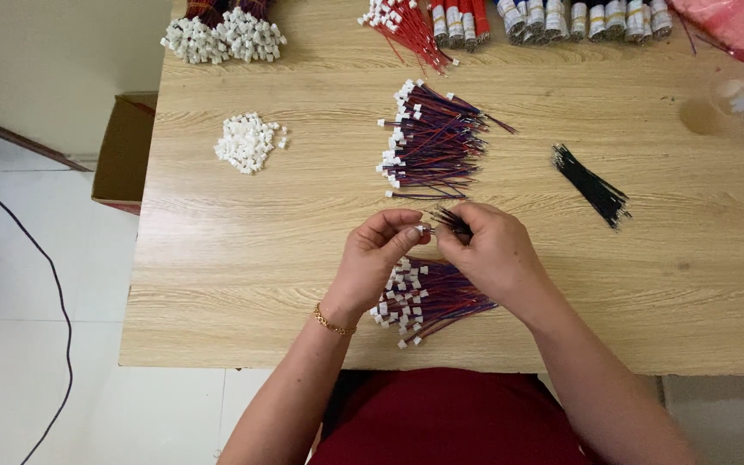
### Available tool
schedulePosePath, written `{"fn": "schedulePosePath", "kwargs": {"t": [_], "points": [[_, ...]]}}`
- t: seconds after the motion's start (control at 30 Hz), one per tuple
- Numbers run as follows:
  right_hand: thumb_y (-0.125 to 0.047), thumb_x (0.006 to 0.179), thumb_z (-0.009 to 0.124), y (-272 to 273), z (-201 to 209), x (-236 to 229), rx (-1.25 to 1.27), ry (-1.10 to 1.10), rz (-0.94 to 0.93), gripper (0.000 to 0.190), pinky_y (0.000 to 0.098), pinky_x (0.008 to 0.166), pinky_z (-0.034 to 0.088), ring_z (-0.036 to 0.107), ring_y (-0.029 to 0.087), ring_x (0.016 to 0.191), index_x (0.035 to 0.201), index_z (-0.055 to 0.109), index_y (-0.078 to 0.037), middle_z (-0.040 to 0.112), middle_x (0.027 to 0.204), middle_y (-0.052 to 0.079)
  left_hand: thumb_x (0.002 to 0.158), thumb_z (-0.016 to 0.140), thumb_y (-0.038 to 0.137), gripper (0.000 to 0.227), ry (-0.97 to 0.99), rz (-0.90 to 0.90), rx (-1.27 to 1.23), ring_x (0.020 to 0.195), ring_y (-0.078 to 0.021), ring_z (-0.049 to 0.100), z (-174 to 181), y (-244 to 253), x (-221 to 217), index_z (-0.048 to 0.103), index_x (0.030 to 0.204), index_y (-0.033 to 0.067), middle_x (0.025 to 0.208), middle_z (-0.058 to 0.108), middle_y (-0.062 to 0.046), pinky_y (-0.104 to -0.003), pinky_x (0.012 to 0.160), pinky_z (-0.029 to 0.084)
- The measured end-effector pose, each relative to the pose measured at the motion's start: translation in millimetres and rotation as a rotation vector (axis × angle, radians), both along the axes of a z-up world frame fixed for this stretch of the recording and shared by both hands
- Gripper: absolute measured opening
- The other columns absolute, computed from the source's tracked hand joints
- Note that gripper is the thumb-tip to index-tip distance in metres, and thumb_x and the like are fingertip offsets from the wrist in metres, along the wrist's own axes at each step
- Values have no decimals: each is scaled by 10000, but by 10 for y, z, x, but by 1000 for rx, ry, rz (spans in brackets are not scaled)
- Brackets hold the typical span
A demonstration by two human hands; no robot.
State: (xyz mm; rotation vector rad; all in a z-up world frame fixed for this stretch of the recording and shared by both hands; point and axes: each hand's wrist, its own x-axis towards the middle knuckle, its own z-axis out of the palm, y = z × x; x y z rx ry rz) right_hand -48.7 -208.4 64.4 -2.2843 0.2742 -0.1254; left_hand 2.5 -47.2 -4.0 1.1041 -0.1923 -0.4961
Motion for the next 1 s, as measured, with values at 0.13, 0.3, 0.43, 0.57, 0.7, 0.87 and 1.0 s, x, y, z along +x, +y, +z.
{"fn": "schedulePosePath", "kwargs": {"t": [0.13,0.3,0.43,0.57,0.7,0.87,1.0], "points": [[-285,832,714,57,26,-25,-62,-7,-4,233,392,676,535,682,321,775,930,716,-73,668,743,148,894,670,32,217,-64,11,47,862,-174,693,102,37,-6,654,1107,-7,927,705,-123,-318,847,561],[-310,835,695,79,-35,-3,-70,-1,-22,252,423,698,538,680,341,790,945,706,-85,655,756,150,913,639,27,181,7,30,31,875,-191,692,57,37,-23,672,1083,-24,949,705,-132,-346,869,557],[-278,836,700,95,-27,-6,-118,-24,-16,222,444,680,533,674,360,782,933,704,-79,643,738,160,910,646,33,176,14,36,15,888,-187,691,5,12,-18,676,1078,-12,977,707,-130,-341,873,557],[-328,826,713,82,-105,3,-116,-39,-38,233,388,690,545,687,302,773,926,710,-117,647,736,105,911,641,24,187,21,39,-2,885,-203,697,28,15,-9,669,1089,-29,972,709,-146,-350,871,566],[-299,836,699,75,-49,4,-92,-36,3,222,408,695,532,675,324,780,924,695,-96,630,724,133,908,648,31,177,18,23,13,860,-197,697,25,17,-19,676,1074,-25,943,710,-143,-349,849,571],[-231,848,675,65,-25,14,53,-7,63,230,448,710,517,667,390,813,945,684,-22,643,760,220,898,663,25,165,-23,1,57,848,-183,692,-22,33,14,692,1054,-16,929,714,-135,-336,835,570],[-263,846,693,72,-34,-4,24,-6,60,242,422,712,525,674,345,804,943,689,-41,649,758,183,884,681,21,166,-51,0,90,829,-174,693,-94,25,28,695,1046,-15,915,720,-139,-322,819,572]]}}
